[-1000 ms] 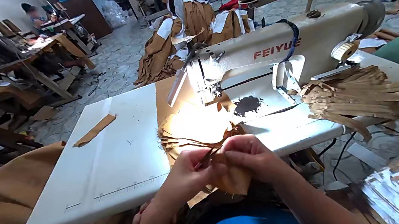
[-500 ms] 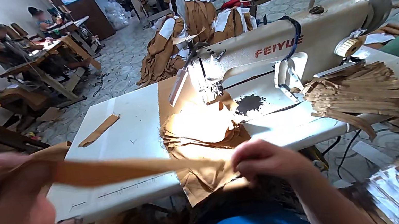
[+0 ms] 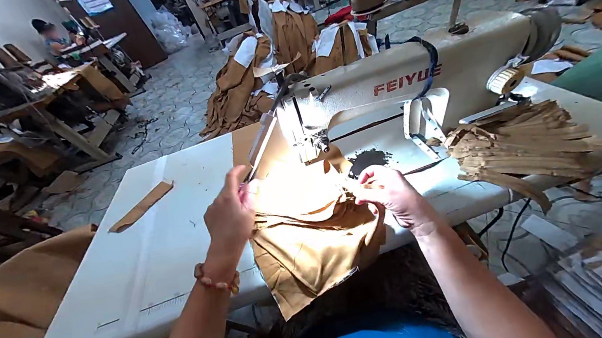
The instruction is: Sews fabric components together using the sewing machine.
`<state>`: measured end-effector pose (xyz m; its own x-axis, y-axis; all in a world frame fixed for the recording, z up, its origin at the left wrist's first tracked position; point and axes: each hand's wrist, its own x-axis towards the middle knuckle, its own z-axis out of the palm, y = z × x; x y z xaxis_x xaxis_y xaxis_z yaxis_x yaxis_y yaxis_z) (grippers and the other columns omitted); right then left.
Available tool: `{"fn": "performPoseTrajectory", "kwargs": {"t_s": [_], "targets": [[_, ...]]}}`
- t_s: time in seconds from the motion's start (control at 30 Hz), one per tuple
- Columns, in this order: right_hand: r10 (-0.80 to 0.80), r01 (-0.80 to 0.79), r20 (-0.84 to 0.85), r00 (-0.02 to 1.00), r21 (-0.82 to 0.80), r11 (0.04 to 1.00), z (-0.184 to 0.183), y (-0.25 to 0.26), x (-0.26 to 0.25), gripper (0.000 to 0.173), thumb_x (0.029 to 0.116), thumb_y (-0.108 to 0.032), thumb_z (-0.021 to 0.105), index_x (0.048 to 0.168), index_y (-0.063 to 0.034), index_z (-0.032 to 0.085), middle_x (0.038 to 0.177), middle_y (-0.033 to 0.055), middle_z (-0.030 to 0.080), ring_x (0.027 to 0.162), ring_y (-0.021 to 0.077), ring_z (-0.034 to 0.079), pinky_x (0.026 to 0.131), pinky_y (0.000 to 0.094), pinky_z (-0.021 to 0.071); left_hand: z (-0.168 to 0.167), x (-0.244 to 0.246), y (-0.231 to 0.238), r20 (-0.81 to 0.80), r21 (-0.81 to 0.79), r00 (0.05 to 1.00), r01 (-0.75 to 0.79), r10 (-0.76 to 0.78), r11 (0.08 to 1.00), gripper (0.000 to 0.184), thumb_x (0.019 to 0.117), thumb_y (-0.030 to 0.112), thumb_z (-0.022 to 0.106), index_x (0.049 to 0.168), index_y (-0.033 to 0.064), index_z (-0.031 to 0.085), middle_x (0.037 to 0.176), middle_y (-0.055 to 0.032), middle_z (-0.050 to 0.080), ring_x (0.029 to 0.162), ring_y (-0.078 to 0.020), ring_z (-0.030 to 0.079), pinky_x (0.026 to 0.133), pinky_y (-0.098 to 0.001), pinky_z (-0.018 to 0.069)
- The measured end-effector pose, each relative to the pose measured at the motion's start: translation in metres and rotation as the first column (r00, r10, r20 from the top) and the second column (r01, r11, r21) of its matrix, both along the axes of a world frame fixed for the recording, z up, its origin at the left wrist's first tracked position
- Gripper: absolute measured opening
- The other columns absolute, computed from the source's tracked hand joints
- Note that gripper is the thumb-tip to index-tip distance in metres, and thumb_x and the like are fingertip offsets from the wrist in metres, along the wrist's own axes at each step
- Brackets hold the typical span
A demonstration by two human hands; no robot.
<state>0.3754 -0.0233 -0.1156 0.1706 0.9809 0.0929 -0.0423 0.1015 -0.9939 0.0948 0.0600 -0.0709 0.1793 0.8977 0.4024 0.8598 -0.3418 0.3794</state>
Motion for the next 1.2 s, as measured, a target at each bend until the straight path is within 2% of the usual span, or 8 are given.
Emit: {"fn": "performPoseTrajectory", "kwargs": {"t_s": [0.13,0.4,0.6,0.7,0.83,0.97,1.07,1.2], "targets": [[-0.019,0.019,-0.01,1.0,0.009,1.0,0.005,-0.003,-0.004,0.031,0.0799,0.012,0.073,0.103,0.0,0.056,0.067,0.0034,0.062,0.05,0.0073,0.056,0.049,0.0214,0.0501,0.007,0.029,-0.039,-0.243,0.314,0.92,0.375,-0.308,0.872,0.021,0.0949,0.023,0.066,0.103,0.0079,0.079,0.085,-0.0166,0.069,0.073,-0.0361,0.069,0.058,-0.0545,0.0537],[-0.036,0.036,0.015,0.999,0.008,0.999,0.014,-0.015,-0.01,0.036,0.0801,0.012,0.075,0.109,-0.001,0.056,0.078,0.0072,0.064,0.058,0.0117,0.062,0.054,0.0255,0.0547,-0.002,0.079,-0.056,-0.424,0.332,0.796,0.58,-0.432,0.743,0.02,0.0845,0.006,0.069,0.1,0.0118,0.08,0.077,-0.0123,0.068,0.056,-0.0294,0.064,0.043,-0.0424,0.0465],[0.045,-0.047,0.062,0.997,0.026,0.999,0.017,-0.028,-0.016,0.068,0.0776,-0.003,0.08,0.138,-0.0059,0.048,0.079,0.0053,0.071,0.061,0.01,0.067,0.058,0.0253,0.0576,0.007,0.065,-0.061,-0.078,0.283,0.861,0.503,-0.503,0.817,0.028,0.0975,0.029,0.062,0.114,0.0146,0.079,0.074,-0.0046,0.071,0.057,-0.0191,0.065,0.05,-0.0416,0.0505],[0.13,-0.136,0.07,0.989,0.095,0.986,0.016,-0.036,-0.034,0.094,0.0732,-0.012,0.086,0.153,-0.0094,0.037,0.094,0.0044,0.073,0.074,0.0087,0.072,0.069,0.0268,0.0624,0.01,0.052,-0.074,0.129,0.075,0.824,0.546,-0.552,0.834,0.044,0.0898,0.054,0.066,0.1,0.0135,0.078,0.062,0.0062,0.058,0.054,-0.0051,0.049,0.053,-0.0298,0.0429],[0.177,-0.203,0.177,0.968,0.143,0.969,0.018,-0.045,-0.059,0.109,0.0666,-0.023,0.09,0.156,-0.0019,0.031,0.111,0.0061,0.069,0.094,0.0032,0.068,0.086,0.0227,0.0581,0.02,0.036,-0.086,0.269,-0.133,0.756,0.642,-0.596,0.755,0.022,0.0889,0.032,0.072,0.08,0.0124,0.072,0.064,0.0116,0.057,0.057,0.007,0.048,0.054,-0.0147,0.0402],[0.362,-0.37,0.08,0.929,0.26,0.892,0.015,-0.05,-0.08,0.089,0.0723,-0.016,0.085,0.146,0.0045,0.039,0.094,-0.0005,0.071,0.08,-0.0014,0.068,0.077,0.0195,0.0589,0.028,0.018,-0.098,0.044,0.036,0.724,0.687,-0.688,0.726,0.013,0.0874,0.021,0.065,0.086,0.0105,0.072,0.069,0.0037,0.064,0.062,-0.0019,0.056,0.057,-0.0219,0.0463],[0.65,-0.621,0.018,0.76,0.318,0.717,0.0,-0.052,-0.097,0.044,0.0842,-0.007,0.076,0.123,0.0057,0.06,0.092,0.0004,0.075,0.081,0.0013,0.069,0.076,0.022,0.0587,0.05,0.003,-0.112,-0.046,0.221,0.774,0.624,-0.631,0.749,0.017,0.0964,0.02,0.057,0.092,0.0096,0.069,0.074,0.0026,0.064,0.066,-0.0005,0.056,0.059,-0.0173,0.047],[0.827,-0.884,0.316,0.466,0.202,0.421,-0.023,-0.045,-0.115,0.031,0.0924,-0.002,0.07,0.12,0.0093,0.065,0.101,0.0151,0.074,0.092,0.0139,0.071,0.087,0.0312,0.0578,0.088,-0.028,-0.122,0.061,0.453,0.878,0.399,-0.474,0.797,0.016,0.1034,0.019,0.056,0.108,0.0065,0.065,0.088,0.0052,0.063,0.075,0.0067,0.055,0.068,-0.0116,0.0478]]}}
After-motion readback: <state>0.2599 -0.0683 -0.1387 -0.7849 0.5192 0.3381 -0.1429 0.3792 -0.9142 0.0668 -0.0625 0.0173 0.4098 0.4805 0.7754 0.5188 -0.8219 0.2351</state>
